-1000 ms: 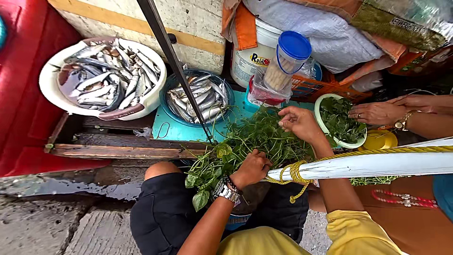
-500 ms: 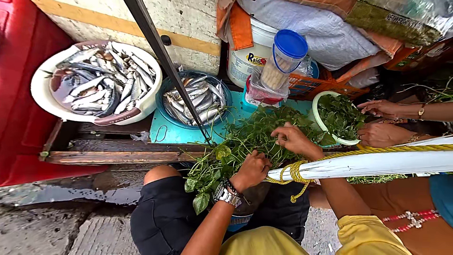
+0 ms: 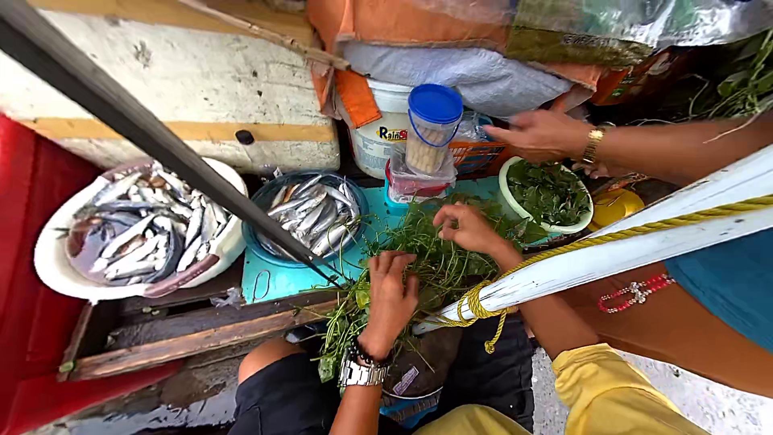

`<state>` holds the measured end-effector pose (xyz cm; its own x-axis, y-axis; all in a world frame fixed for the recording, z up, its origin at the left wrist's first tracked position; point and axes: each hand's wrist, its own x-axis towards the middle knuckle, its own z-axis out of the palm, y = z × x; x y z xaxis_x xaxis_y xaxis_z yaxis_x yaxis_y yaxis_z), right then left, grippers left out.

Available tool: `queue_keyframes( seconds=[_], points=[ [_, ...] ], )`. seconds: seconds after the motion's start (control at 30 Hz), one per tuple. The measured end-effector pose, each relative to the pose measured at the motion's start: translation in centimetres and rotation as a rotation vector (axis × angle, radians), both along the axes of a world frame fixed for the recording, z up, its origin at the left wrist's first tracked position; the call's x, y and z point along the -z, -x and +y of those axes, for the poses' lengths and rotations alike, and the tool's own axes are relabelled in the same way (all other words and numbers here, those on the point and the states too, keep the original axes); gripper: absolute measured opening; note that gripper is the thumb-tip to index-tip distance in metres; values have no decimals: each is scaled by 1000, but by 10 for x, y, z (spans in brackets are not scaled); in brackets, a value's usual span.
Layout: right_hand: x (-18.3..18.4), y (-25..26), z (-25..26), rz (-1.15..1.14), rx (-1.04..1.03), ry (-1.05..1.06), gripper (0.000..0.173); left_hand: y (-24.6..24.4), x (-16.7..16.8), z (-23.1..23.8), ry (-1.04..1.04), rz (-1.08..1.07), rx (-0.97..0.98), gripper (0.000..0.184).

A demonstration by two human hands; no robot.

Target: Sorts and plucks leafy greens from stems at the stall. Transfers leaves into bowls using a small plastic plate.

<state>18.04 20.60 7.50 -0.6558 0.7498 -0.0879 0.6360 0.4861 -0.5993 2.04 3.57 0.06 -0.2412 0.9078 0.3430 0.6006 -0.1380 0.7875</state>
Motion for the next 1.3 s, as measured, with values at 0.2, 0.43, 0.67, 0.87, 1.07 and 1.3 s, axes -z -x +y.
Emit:
queue_keyframes(
  seconds=[0.2, 0.43, 0.67, 0.87, 1.07, 1.3],
  points=[
    [-125, 32, -84, -500, 200, 287, 35, 33, -7, 46, 368, 107, -32, 34],
    [-83, -51, -85, -81, 141, 35, 33, 43, 14, 102, 700, -11, 105, 47],
    [3, -96, -65, 330, 141, 113, 22, 51, 52, 130, 791, -182, 365, 80],
    [-29, -83, -81, 277, 138, 137, 18, 24, 34, 128, 739, -318, 198, 60],
    [-31, -82, -89, 366, 151, 131, 16, -1, -8, 99, 783, -337, 69, 63],
    [-20, -95, -94, 490, 158, 109, 14, 5, -14, 109, 610, -467, 120, 35]
  ],
)
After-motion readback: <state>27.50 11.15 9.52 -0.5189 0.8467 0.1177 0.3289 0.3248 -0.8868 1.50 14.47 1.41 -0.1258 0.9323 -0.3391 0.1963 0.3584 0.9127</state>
